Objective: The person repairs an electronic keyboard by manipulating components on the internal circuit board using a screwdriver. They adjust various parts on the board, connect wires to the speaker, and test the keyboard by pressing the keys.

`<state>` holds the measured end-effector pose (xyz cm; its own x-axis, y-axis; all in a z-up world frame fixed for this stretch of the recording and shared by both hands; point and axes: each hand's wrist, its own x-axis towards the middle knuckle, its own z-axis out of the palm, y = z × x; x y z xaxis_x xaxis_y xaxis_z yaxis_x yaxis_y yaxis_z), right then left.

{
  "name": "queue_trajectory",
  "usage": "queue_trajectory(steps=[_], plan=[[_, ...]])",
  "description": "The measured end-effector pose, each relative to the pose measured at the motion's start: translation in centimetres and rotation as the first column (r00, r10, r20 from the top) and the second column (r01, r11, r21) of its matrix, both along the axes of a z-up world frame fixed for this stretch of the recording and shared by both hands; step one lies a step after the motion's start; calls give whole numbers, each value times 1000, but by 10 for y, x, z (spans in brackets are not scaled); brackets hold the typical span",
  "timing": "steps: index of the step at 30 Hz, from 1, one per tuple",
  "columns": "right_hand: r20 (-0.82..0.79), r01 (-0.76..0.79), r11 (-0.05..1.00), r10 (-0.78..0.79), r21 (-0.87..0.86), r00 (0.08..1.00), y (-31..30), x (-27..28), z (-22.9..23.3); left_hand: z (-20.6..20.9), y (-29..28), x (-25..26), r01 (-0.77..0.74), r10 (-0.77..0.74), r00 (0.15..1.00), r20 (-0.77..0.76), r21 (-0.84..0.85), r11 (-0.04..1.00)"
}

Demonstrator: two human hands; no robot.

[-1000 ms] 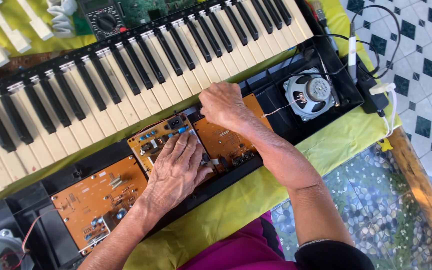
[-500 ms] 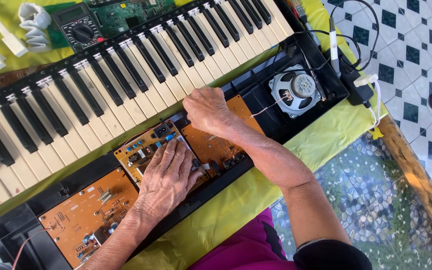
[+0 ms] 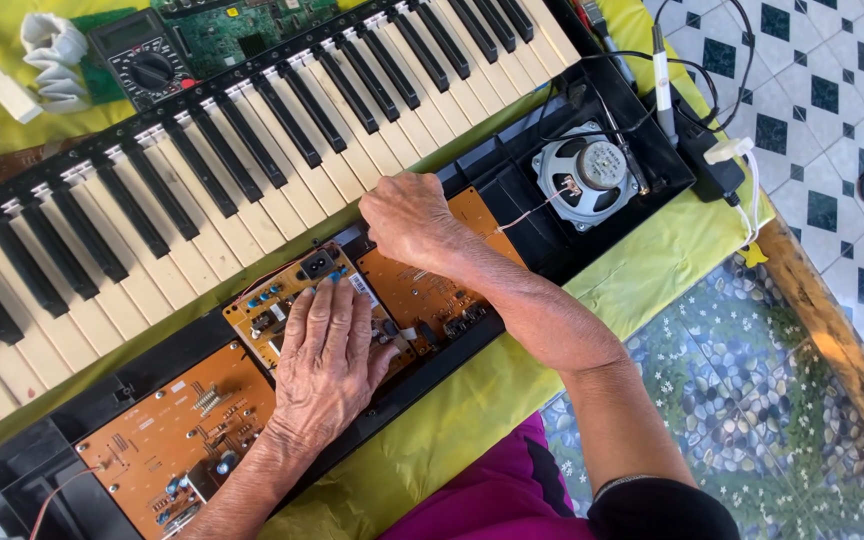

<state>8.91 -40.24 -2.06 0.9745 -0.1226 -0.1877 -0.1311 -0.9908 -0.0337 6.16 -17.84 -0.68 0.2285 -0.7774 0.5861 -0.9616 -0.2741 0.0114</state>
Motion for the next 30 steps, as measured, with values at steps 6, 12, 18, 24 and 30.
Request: queue_trajectory(steps=[6, 12, 18, 24, 30], plan=[[-125, 168, 983, -157, 80, 980, -12, -3, 46, -12, 8, 0, 10, -10, 1000, -1, 146, 989], [223, -112, 948, 45, 298, 974, -46, -54, 92, -9, 8, -1, -13, 14, 1000, -3, 169, 985], [423, -141, 965, 36, 220, 906, -62, -110, 115, -12, 8, -1, -2, -1, 1000, 18, 170, 985], [256, 100, 941, -188, 323, 948, -60, -139, 111, -14, 4, -3, -3, 2, 1000, 26, 37, 999], [175, 243, 928, -299, 283, 938, -61, -160, 82, -13, 4, -4, -17, 16, 999, 30, 31, 999]])
